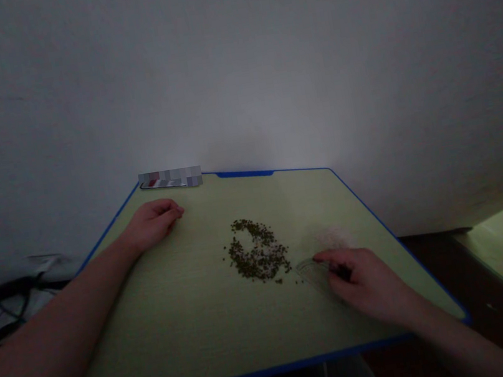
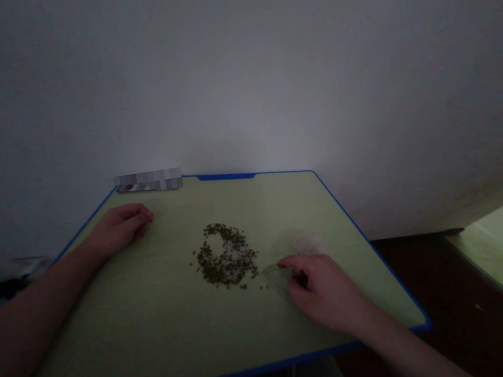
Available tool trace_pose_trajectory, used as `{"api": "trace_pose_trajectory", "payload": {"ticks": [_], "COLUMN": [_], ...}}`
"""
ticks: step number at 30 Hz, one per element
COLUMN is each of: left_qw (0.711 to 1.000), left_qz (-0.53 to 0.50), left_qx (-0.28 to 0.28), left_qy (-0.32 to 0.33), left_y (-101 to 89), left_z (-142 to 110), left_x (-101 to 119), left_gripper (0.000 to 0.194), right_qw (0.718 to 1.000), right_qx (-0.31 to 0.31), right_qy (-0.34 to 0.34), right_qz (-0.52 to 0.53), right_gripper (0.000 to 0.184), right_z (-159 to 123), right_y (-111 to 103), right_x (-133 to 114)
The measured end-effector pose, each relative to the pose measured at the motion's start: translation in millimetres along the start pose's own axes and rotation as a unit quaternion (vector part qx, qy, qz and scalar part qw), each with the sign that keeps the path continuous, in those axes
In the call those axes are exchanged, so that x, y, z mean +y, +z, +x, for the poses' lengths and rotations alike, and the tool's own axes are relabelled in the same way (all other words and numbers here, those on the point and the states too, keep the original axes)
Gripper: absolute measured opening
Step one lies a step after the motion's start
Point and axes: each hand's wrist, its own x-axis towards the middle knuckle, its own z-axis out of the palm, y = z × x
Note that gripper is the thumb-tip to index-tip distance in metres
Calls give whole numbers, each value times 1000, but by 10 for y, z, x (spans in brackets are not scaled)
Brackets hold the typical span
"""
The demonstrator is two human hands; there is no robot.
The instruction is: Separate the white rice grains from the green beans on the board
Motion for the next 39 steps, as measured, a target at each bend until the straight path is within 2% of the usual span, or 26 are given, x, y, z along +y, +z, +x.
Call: {"api": "trace_pose_trajectory", "payload": {"ticks": [17, 26, 31, 39], "left_qw": [1000, 1000, 1000, 1000], "left_qz": [-2, 1, -9, -3], "left_qx": [-5, -4, 2, -13], "left_qy": [-1, 7, -1, 0], "left_y": [-1, -1, 5, -3], "left_z": [8, 25, -1, 8], "left_x": [6, -32, 5, -15], "left_gripper": [21, 22, 20, 22], "right_qw": [1000, 999, 1000, 997], "right_qx": [-17, -27, -20, 27], "right_qy": [-16, -28, -9, 67], "right_qz": [1, -2, -5, -20], "right_gripper": [39, 42, 39, 40], "right_z": [-11, 53, 52, -60], "right_y": [28, 78, 74, -38], "right_x": [-54, -178, -205, 43]}}
